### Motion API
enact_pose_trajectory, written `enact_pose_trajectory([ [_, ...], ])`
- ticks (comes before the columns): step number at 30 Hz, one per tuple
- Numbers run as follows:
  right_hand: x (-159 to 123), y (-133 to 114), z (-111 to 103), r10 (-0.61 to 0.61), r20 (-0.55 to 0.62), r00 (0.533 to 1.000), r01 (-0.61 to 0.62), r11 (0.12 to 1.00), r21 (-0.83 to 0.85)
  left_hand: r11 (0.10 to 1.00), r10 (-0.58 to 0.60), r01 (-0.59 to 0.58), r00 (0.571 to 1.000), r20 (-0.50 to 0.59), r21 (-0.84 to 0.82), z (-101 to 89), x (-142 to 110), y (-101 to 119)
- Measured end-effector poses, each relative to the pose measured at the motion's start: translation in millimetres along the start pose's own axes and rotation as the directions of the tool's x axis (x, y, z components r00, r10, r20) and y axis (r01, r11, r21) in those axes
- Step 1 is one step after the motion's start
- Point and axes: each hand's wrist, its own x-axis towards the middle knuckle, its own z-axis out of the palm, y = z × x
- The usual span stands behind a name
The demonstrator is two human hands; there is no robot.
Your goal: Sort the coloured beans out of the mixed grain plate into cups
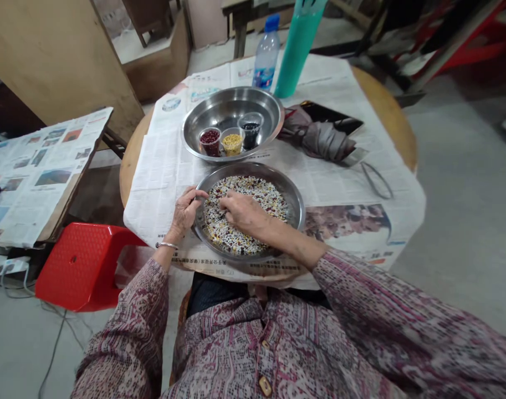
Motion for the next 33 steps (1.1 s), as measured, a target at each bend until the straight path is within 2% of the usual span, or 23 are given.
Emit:
enact_pose_trajectory([
  [4, -9, 0, -13, -0.018, 0.122, 0.992, 0.018, 1.0, 0.003, 1.0, -0.001, 0.001, 1.0, -0.002, -0.011, 0.5, 0, 0],
  [9, -52, 32, -27, -0.085, 0.244, 0.966, 0.093, 0.995, -0.022, 0.999, 0.018, -0.018, 1.0, 0.001, -0.041, 1.0, -1, -1],
  [13, -65, 53, -29, 0.026, 0.26, 0.965, 0.016, 0.987, -0.157, 0.999, 0.018, -0.018, 1.0, -0.004, -0.034, 0.5, 0, -1],
  [16, -51, 56, -31, 0.162, 0.153, 0.975, -0.122, 0.963, -0.242, 0.999, 0.023, -0.024, 1.0, -0.006, -0.029, -0.1, 0, 0],
  [20, -22, 45, -27, 0.23, 0.017, 0.973, -0.223, 0.958, -0.181, 1.0, 0.019, -0.019, 1.0, -0.007, -0.021, -0.4, -1, 0],
  [23, -9, 24, -17, 0.161, 0.003, 0.987, -0.16, 0.986, -0.04, 0.999, 0.022, -0.022, 1.0, -0.011, -0.024, 0.0, -1, 0],
  [26, -6, -2, -7, 0.03, 0.013, 0.999, -0.03, 0.998, 0.062, 0.999, 0.02, -0.021, 1.0, -0.021, -0.026, 0.5, -1, 0],
  [29, -6, -20, -3, -0.064, 0.091, 0.994, 0.059, 0.996, 0.066, 1.0, 0.019, -0.019, 1.0, -0.023, -0.012, 0.8, -1, 0],
  [31, -4, -20, -4, -0.085, 0.157, 0.984, 0.081, 0.996, 0.034, 1.0, 0.017, -0.017, 1.0, -0.015, 0.004, 0.8, -1, 0],
  [33, -1, -10, -8, -0.049, 0.165, 0.985, 0.053, 0.998, -0.02, 1.0, 0.013, -0.013, 1.0, -0.009, 0.016, 0.7, -1, -1],
])
